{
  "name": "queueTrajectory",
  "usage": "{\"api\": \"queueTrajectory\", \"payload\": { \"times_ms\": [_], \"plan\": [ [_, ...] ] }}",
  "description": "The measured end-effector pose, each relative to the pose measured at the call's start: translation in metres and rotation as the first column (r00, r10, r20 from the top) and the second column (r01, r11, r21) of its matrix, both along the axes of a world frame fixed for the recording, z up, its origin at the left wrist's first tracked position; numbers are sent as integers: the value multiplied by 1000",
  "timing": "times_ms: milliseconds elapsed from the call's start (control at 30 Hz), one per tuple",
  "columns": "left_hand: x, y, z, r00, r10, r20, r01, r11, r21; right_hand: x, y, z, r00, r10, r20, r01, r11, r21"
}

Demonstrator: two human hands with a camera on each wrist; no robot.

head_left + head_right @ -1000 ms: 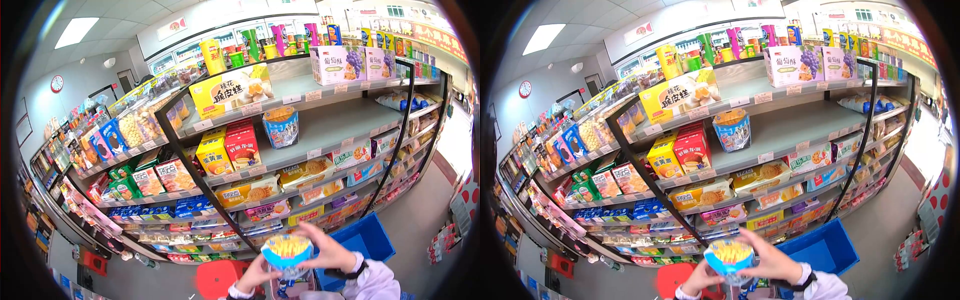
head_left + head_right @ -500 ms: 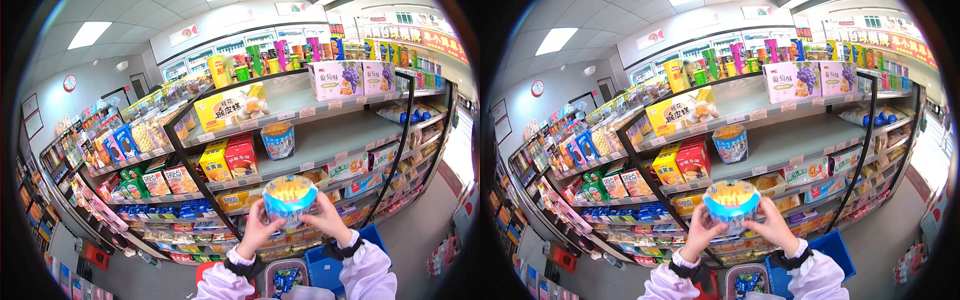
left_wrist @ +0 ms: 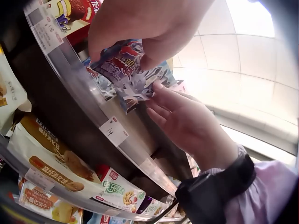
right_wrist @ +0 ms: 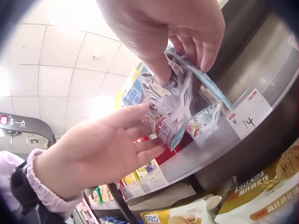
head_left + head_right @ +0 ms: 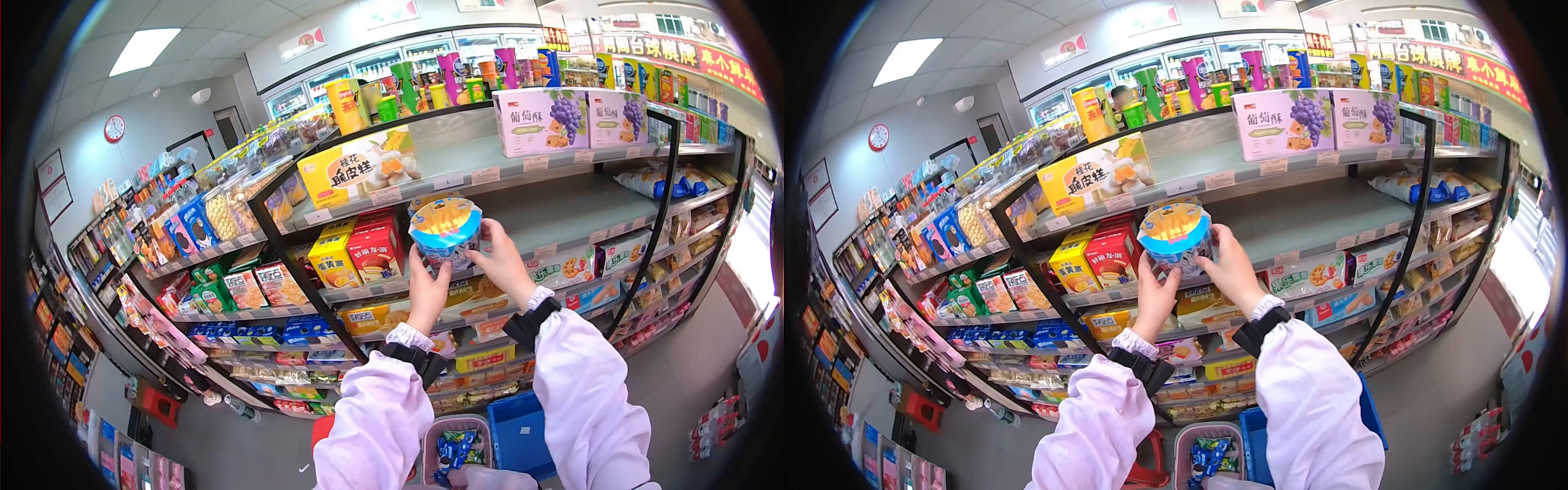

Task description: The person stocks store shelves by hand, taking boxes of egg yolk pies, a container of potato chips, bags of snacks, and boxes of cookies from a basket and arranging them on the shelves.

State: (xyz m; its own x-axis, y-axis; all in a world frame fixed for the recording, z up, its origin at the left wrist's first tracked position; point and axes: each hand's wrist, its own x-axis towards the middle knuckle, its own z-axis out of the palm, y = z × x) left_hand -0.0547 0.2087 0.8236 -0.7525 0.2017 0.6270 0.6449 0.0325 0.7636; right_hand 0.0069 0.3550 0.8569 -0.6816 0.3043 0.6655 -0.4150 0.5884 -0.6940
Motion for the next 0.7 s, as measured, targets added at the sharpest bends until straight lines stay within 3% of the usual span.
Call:
{"api": "queueTrajectory", "payload": {
  "times_ms": [100, 467, 700],
  "plan": [
    [-7, -1, 1, 999, 40, -12, -41, 998, -41, -9, 0, -6, 997, -72, -19, 74, 993, 95],
    [-28, 3, 1, 968, 233, -97, -251, 926, -283, -41, 13, -19, 998, 6, 61, -7, 1000, 21],
    [-40, 2, 3, 986, 164, -8, -155, 914, -374, -51, 18, -22, 996, -33, 87, 27, 997, 66]
  ]
}}
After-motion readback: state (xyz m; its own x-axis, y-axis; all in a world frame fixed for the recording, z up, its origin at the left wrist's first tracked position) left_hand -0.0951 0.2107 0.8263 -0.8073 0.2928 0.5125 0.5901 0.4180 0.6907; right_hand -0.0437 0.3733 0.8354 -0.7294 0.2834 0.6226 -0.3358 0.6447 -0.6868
